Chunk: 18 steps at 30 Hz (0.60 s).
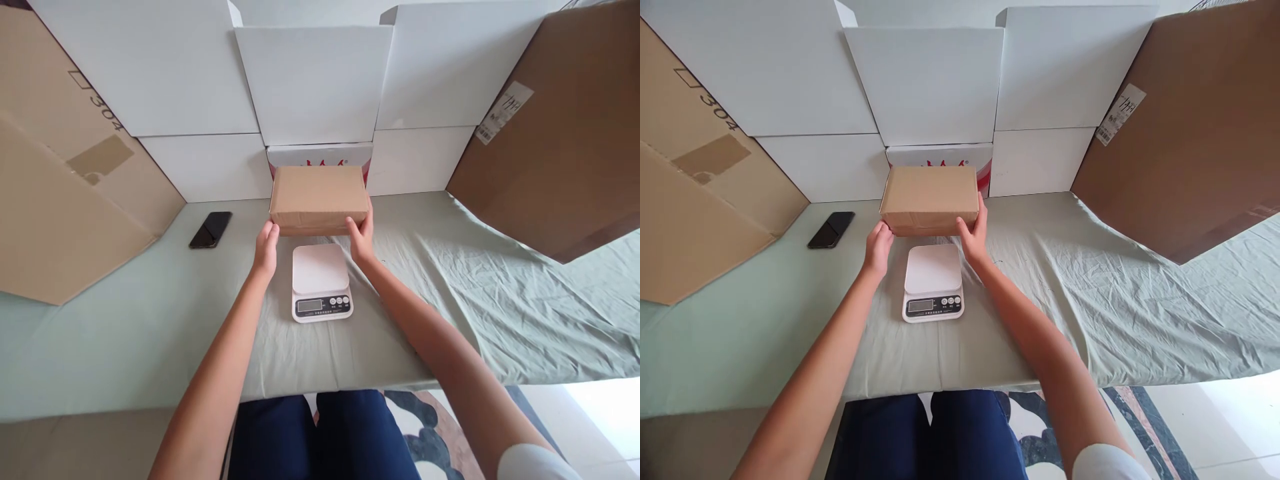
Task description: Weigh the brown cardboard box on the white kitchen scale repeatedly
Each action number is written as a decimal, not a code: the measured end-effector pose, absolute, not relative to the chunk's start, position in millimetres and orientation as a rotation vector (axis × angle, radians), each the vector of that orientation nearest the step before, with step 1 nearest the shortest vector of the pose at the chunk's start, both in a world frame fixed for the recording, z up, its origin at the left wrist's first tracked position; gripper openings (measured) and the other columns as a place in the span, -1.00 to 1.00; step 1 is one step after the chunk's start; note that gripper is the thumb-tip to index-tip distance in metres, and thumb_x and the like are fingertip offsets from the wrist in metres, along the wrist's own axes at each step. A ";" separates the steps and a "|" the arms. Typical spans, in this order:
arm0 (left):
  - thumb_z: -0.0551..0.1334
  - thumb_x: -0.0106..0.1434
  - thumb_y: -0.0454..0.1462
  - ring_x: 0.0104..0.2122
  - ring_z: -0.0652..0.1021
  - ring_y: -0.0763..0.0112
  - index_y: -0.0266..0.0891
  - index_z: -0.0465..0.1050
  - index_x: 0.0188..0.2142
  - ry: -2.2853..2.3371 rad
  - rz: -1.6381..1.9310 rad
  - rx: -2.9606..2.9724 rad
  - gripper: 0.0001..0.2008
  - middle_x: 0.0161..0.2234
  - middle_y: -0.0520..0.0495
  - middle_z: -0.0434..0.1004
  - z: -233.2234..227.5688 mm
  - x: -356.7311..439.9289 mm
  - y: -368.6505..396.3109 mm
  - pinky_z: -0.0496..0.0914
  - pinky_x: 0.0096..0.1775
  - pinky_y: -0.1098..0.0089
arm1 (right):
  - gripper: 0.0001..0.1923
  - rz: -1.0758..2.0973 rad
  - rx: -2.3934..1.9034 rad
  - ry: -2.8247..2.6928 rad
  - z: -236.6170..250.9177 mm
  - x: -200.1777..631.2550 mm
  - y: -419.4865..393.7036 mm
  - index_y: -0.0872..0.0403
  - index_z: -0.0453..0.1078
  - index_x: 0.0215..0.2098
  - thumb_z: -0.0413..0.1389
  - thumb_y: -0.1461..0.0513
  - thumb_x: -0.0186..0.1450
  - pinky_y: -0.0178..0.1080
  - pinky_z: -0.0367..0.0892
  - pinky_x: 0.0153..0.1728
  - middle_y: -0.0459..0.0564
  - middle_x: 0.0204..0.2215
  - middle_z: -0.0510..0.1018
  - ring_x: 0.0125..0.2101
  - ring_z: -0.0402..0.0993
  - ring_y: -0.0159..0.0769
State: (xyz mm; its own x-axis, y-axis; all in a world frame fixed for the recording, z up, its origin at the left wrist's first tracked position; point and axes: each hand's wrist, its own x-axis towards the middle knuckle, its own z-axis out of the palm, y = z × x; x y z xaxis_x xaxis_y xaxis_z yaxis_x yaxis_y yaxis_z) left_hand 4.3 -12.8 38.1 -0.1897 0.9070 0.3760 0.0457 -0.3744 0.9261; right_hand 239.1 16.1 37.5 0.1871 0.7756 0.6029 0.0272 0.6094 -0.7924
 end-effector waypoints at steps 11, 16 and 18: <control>0.20 0.31 0.15 0.24 0.51 0.13 -0.14 0.53 -0.03 1.155 1.620 1.208 -0.51 0.11 -0.17 0.61 -8.1 3.7 8.3 0.34 0.28 0.20 | -0.12 0.816 -0.909 -1.312 6.2 237.2 43.5 -0.12 -0.02 0.45 0.15 -0.11 0.26 0.14 -0.03 0.50 0.00 0.46 0.16 0.47 0.02 -0.03; 0.19 0.32 0.13 0.40 0.33 0.18 -0.11 0.48 0.17 1.118 1.732 0.976 -0.43 0.37 -0.18 0.37 -0.1 -7.7 8.9 0.22 0.37 0.22 | -0.19 0.827 -0.906 -1.312 2.5 247.3 52.2 -0.17 -0.02 0.45 0.06 -0.13 0.31 0.12 -0.07 0.51 -0.09 0.48 0.11 0.50 -0.03 -0.08; 0.11 0.34 0.16 0.45 0.23 0.22 -0.11 0.42 0.25 1.130 1.790 0.869 -0.37 0.45 -0.17 0.21 3.1 -22.7 8.4 0.16 0.39 0.24 | -0.22 0.824 -0.941 -1.251 -0.3 255.6 57.2 -0.22 -0.03 0.45 0.02 -0.12 0.32 0.11 -0.04 0.50 -0.11 0.48 0.11 0.50 -0.03 -0.10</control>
